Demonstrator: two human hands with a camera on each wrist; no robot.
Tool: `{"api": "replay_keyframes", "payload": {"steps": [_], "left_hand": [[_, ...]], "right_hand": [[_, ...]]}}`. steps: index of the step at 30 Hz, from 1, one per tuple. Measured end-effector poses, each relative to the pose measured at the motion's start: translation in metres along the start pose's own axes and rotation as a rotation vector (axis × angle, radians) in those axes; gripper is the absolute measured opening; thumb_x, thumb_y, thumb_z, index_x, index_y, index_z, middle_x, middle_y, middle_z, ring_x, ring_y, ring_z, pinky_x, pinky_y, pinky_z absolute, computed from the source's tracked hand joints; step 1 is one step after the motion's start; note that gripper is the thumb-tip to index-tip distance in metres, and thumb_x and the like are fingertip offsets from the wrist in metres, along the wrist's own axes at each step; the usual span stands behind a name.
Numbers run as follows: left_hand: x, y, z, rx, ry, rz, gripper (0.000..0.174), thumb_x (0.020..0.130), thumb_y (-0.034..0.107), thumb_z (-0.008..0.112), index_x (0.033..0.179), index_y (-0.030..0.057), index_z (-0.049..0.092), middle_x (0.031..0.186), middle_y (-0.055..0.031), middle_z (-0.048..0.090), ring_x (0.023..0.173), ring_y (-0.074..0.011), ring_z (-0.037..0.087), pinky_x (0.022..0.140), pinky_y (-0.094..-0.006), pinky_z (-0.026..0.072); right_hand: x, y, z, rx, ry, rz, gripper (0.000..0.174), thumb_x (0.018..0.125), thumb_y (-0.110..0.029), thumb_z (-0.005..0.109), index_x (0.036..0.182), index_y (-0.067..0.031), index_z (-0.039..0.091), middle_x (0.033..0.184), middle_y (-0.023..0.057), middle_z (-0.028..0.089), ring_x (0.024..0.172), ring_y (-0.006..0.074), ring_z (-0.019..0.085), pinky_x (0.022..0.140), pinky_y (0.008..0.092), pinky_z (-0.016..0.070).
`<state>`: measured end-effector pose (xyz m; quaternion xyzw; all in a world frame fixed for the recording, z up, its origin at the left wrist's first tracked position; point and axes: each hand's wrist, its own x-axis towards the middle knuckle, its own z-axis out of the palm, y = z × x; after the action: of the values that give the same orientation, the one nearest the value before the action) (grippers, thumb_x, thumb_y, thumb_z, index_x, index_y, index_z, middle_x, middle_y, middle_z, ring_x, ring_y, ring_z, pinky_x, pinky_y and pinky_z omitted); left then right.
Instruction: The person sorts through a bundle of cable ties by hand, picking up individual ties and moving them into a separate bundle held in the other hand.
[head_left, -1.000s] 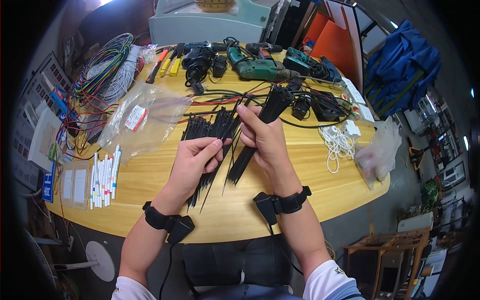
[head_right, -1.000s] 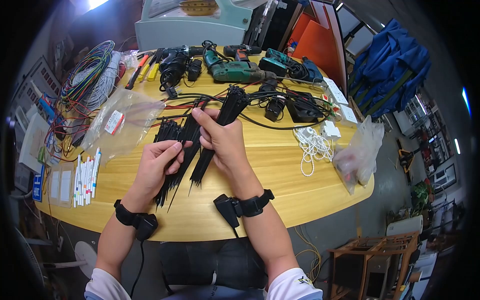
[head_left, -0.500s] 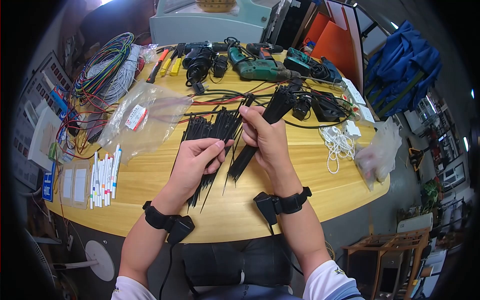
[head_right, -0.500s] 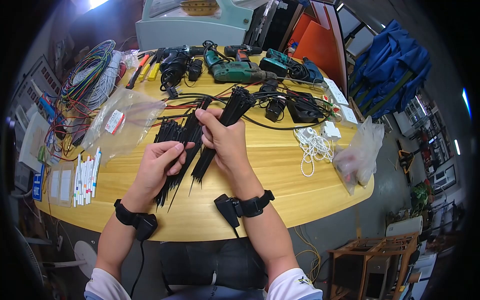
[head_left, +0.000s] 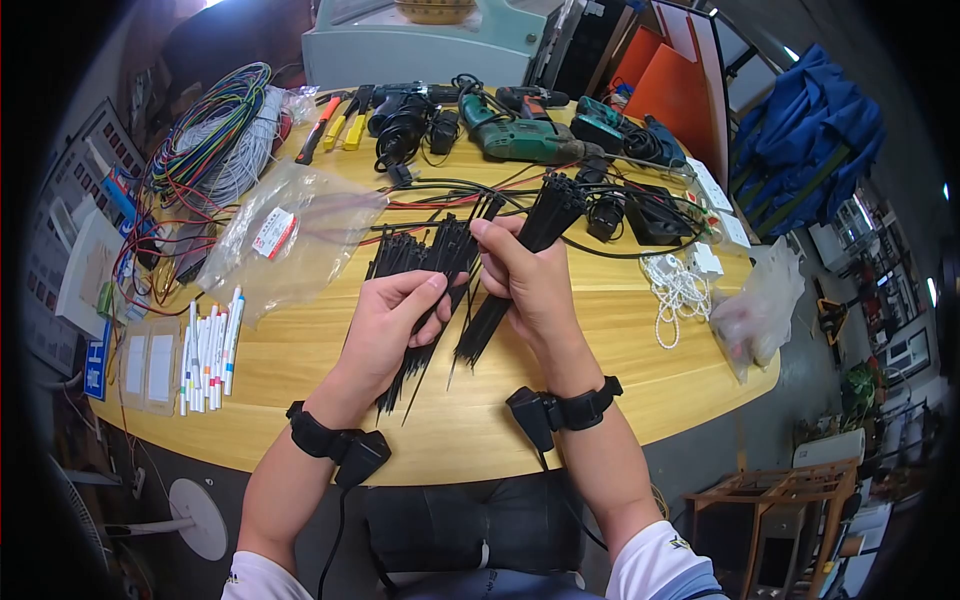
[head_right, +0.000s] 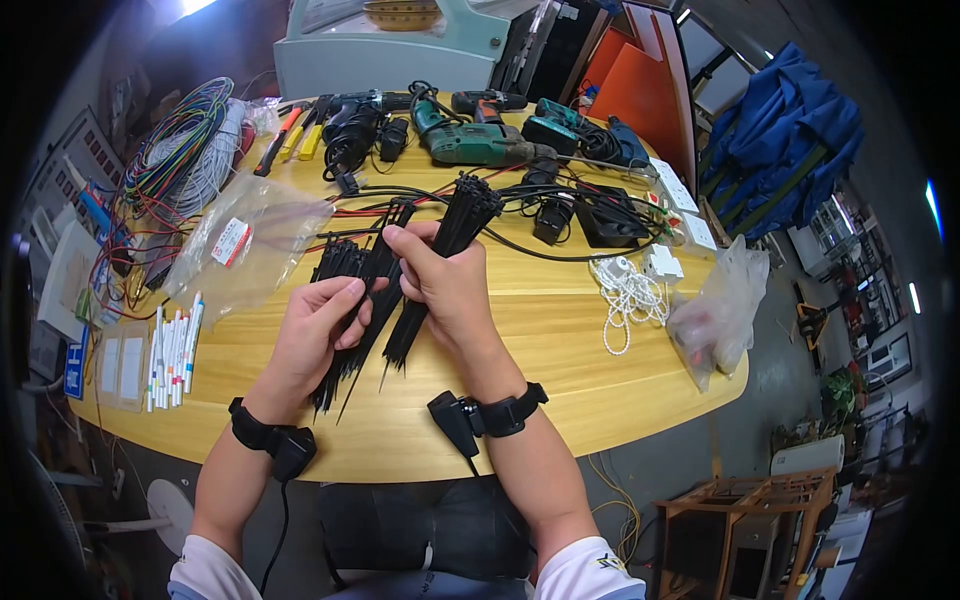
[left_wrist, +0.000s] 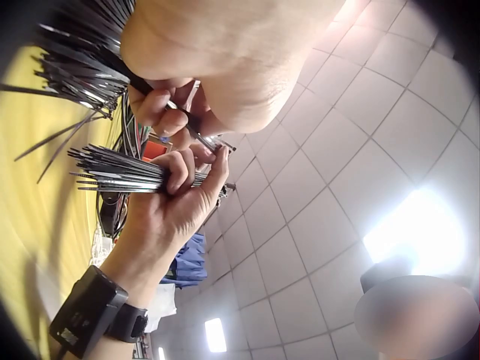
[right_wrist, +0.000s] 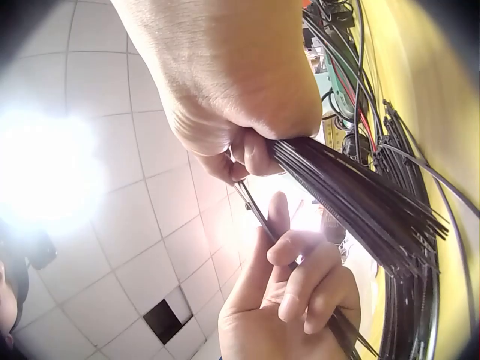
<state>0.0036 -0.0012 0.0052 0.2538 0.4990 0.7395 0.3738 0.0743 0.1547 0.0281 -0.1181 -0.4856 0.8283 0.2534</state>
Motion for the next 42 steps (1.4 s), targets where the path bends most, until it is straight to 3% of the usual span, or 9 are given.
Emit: {"api": "replay_keyframes", "payload": {"steps": [16,25,28,31,42], "left_hand": [[0.0,-0.001,-0.001,0.055,-0.002,0.015,0.028,0.099,0.017,0.055,0.111,-0.0071,0.065,0.073,0.0007,0.058,0.053,-0.0029,0.043,0.049,-0.018,0.0327],[-0.002,0.001,0.0,0.01,-0.037,-0.012,0.027,0.1,0.015,0.053,0.107,-0.0066,0.067,0.072,-0.0016,0.061,0.051,-0.0043,0.046,0.046,-0.0181,0.0348],[-0.001,0.0,0.0,-0.046,-0.047,-0.007,0.029,0.101,0.017,0.05,0.111,-0.0067,0.064,0.076,-0.007,0.065,0.05,-0.0087,0.055,0.044,-0.0197,0.04],[0.0,-0.002,-0.003,-0.096,-0.018,-0.007,0.032,0.103,0.021,0.048,0.112,-0.0062,0.061,0.078,-0.0118,0.068,0.051,-0.0132,0.061,0.042,-0.0212,0.0438],[-0.001,0.001,-0.001,-0.022,0.054,0.03,0.042,0.104,0.035,0.044,0.102,-0.0037,0.061,0.07,-0.0117,0.066,0.044,-0.0115,0.057,0.037,-0.0195,0.0398]], "right_hand": [[0.0,-0.002,0.001,-0.095,-0.003,0.004,0.017,0.09,-0.013,0.07,0.08,-0.0048,0.058,0.058,-0.0074,0.04,0.044,0.0016,0.031,0.041,0.0215,0.019],[-0.001,-0.005,0.003,-0.106,0.013,0.018,0.025,0.088,-0.011,0.068,0.068,-0.0094,0.053,0.057,-0.0085,0.036,0.043,0.0021,0.03,0.041,0.0222,0.0192],[-0.001,-0.003,0.002,-0.118,0.004,0.011,0.025,0.088,-0.012,0.069,0.068,-0.009,0.054,0.057,-0.008,0.038,0.043,0.0023,0.03,0.041,0.0219,0.0195],[0.0,0.002,-0.002,-0.141,-0.024,0.056,0.017,0.084,-0.013,0.075,0.076,-0.0019,0.064,0.058,-0.0037,0.051,0.043,0.0026,0.039,0.04,0.0208,0.0251],[-0.006,0.004,0.006,-0.278,-0.096,0.146,0.018,0.081,-0.015,0.077,0.077,-0.0017,0.066,0.06,-0.0015,0.056,0.044,0.0038,0.043,0.041,0.0208,0.028]]}}
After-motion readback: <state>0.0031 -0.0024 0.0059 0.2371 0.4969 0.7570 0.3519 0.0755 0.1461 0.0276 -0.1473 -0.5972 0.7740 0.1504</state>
